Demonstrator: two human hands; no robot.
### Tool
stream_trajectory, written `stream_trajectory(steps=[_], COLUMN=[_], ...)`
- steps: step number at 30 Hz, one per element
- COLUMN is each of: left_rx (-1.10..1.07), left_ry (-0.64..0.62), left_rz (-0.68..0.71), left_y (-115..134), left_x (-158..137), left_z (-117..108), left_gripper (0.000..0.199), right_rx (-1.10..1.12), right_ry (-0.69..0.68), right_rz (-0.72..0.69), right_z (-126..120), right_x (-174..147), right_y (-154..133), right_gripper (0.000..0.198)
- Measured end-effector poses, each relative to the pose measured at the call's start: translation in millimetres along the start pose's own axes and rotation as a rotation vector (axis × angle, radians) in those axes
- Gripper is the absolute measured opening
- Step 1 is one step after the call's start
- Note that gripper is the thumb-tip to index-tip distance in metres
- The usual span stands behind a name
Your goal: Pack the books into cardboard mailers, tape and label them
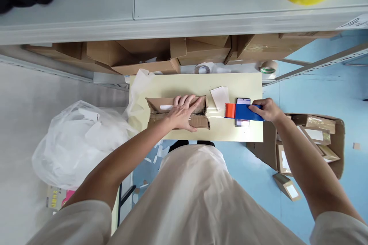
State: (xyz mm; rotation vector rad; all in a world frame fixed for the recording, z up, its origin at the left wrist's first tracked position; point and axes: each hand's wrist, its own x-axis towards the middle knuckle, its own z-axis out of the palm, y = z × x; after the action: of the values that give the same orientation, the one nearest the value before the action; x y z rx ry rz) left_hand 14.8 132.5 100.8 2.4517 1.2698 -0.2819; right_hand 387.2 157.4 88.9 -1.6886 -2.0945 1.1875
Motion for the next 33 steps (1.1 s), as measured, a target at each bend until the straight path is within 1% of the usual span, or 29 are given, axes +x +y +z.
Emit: stream_trajectory(steps=[3, 5, 7, 10, 12, 13, 16, 18, 20, 21, 23, 26, 29, 31, 33], left_rx=[0.017, 0.035, 0.059, 0.092, 0.094, 0.087, 0.059, 0.050, 0.050, 0.049, 0.039, -0.005, -0.052, -0.065, -0.066], left_ry=[-0.015, -0.020, -0.026, -0.047, -0.050, -0.044, -0.010, 0.008, 0.016, 0.018, 0.022, 0.037, 0.054, 0.071, 0.098], left_rz=[-0.014, 0.014, 0.112, 0.269, 0.299, 0.301, 0.314, 0.321, 0.325, 0.326, 0.324, 0.322, 0.342, 0.343, 0.306], left_y=[4, 10, 16, 24, 26, 27, 26, 26, 27, 27, 26, 23, 17, 11, 3], left_x=[0, 1, 3, 9, 12, 14, 15, 15, 14, 14, 13, 11, 8, 2, -10], left_z=[-4, -8, -12, -13, -11, -10, -5, -4, -3, -4, -4, -1, 2, 1, -2], left_gripper=[0.131, 0.127, 0.118, 0.097, 0.086, 0.084, 0.085, 0.086, 0.086, 0.088, 0.091, 0.094, 0.101, 0.105, 0.104], right_rx=[-0.120, -0.239, -0.380, -0.546, -0.597, -0.611, -0.620, -0.610, -0.602, -0.601, -0.604, -0.588, -0.509, -0.436, -0.367], right_ry=[0.001, -0.006, -0.002, 0.022, 0.012, 0.000, -0.043, -0.101, -0.125, -0.106, -0.006, 0.141, 0.225, 0.233, 0.226], right_rz=[0.001, -0.024, -0.023, 0.072, 0.121, 0.128, 0.122, 0.129, 0.180, 0.218, 0.276, 0.281, 0.319, 0.357, 0.374], right_z=[6, 16, 29, 46, 55, 59, 76, 89, 99, 103, 104, 99, 100, 111, 131], right_x=[3, 10, 17, 24, 27, 28, 30, 29, 26, 23, 14, -3, -22, -35, -44], right_y=[-4, -19, -42, -85, -112, -123, -143, -145, -141, -138, -130, -116, -102, -93, -85], right_gripper=[0.047, 0.048, 0.049, 0.052, 0.052, 0.051, 0.045, 0.039, 0.037, 0.039, 0.044, 0.048, 0.046, 0.037, 0.031])
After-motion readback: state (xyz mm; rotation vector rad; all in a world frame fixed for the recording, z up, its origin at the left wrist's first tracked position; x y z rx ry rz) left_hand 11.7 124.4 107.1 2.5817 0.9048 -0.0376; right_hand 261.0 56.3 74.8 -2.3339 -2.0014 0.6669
